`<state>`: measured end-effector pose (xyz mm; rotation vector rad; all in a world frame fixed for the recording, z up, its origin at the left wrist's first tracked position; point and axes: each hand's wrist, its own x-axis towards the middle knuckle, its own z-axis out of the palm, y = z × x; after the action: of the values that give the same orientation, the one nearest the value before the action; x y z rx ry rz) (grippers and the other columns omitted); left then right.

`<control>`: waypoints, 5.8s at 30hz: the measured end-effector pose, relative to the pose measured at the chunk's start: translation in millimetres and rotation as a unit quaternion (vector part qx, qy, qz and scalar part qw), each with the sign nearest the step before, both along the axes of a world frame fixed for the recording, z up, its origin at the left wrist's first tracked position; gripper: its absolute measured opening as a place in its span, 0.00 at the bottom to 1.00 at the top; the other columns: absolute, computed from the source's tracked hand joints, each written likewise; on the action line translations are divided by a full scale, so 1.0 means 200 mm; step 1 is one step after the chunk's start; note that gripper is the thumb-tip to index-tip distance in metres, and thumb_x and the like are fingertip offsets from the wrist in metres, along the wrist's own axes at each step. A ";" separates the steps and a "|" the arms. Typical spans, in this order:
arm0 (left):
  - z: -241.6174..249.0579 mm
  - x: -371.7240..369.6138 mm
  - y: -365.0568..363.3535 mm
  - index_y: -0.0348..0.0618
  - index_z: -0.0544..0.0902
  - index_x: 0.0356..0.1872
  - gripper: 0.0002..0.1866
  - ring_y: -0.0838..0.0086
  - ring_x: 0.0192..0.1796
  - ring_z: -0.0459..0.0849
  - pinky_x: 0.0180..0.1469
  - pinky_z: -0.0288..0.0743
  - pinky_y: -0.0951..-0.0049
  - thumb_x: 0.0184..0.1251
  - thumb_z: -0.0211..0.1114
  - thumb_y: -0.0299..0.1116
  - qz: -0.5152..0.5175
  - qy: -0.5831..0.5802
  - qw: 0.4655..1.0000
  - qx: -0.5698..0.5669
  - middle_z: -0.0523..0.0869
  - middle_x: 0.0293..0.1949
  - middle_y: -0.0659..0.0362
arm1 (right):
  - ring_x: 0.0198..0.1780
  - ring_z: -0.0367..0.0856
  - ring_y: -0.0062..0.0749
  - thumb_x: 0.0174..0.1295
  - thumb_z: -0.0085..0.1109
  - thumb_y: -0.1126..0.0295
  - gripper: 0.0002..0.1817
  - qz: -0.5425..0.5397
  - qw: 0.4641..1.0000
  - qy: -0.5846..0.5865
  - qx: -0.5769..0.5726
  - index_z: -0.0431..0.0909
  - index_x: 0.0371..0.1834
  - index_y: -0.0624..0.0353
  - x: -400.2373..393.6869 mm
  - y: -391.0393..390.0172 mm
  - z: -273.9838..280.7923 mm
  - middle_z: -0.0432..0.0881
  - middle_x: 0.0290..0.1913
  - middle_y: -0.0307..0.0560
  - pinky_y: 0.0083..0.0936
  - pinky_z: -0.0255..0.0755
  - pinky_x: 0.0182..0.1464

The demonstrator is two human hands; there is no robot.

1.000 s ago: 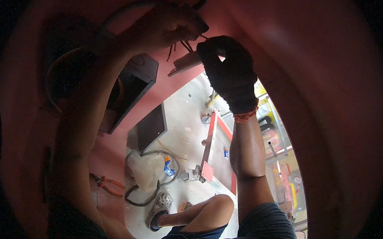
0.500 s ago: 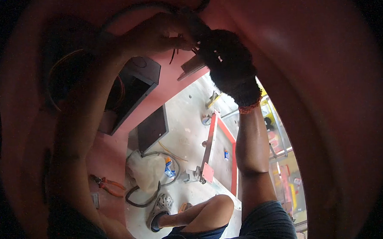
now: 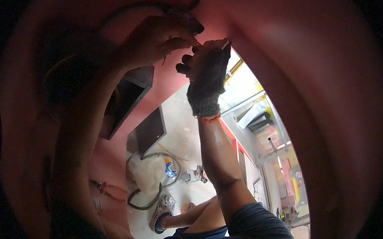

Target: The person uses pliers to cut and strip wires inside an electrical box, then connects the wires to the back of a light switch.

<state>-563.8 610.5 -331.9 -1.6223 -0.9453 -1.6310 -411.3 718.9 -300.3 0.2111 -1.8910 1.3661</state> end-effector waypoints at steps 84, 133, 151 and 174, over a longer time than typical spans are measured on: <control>-0.02 0.08 0.23 0.46 0.82 0.32 0.14 0.62 0.45 0.81 0.47 0.77 0.61 0.41 0.75 0.24 0.151 -0.013 0.966 0.208 0.81 0.37 0.59 | 0.34 0.85 0.49 0.78 0.35 0.49 0.25 -0.104 0.967 -0.217 0.080 0.69 0.57 0.60 0.04 -0.09 0.23 0.79 0.44 0.54 0.47 0.84 0.35; -0.07 0.14 0.02 0.41 0.87 0.40 0.07 0.71 0.38 0.89 0.40 0.82 0.70 0.63 0.65 0.27 -0.280 -0.458 0.820 -0.199 0.88 0.35 0.54 | 0.36 0.85 0.43 0.76 0.48 0.60 0.29 -0.234 0.813 -0.029 0.533 0.50 0.76 0.49 0.02 0.17 0.14 0.77 0.48 0.56 0.42 0.84 0.35; -0.21 -0.15 0.09 0.53 0.86 0.49 0.16 0.68 0.55 0.83 0.59 0.78 0.65 0.59 0.69 0.28 0.358 0.069 0.931 0.010 0.85 0.51 0.62 | 0.39 0.81 0.56 0.76 0.38 0.44 0.27 0.075 0.950 -0.276 -0.124 0.67 0.60 0.56 0.02 0.13 0.29 0.77 0.45 0.58 0.51 0.78 0.38; -0.12 -0.02 0.29 0.48 0.85 0.46 0.13 0.61 0.46 0.86 0.49 0.80 0.62 0.61 0.66 0.21 0.071 -0.041 0.989 0.121 0.87 0.41 0.55 | 0.43 0.77 0.50 0.70 0.47 0.45 0.27 0.193 0.901 -0.348 -0.170 0.70 0.61 0.55 -0.01 0.12 0.39 0.75 0.51 0.61 0.40 0.73 0.37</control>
<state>-567.2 668.4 -355.2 -1.3056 -0.8471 -1.6530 -412.8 743.3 -221.5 -0.1106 -2.1916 2.2420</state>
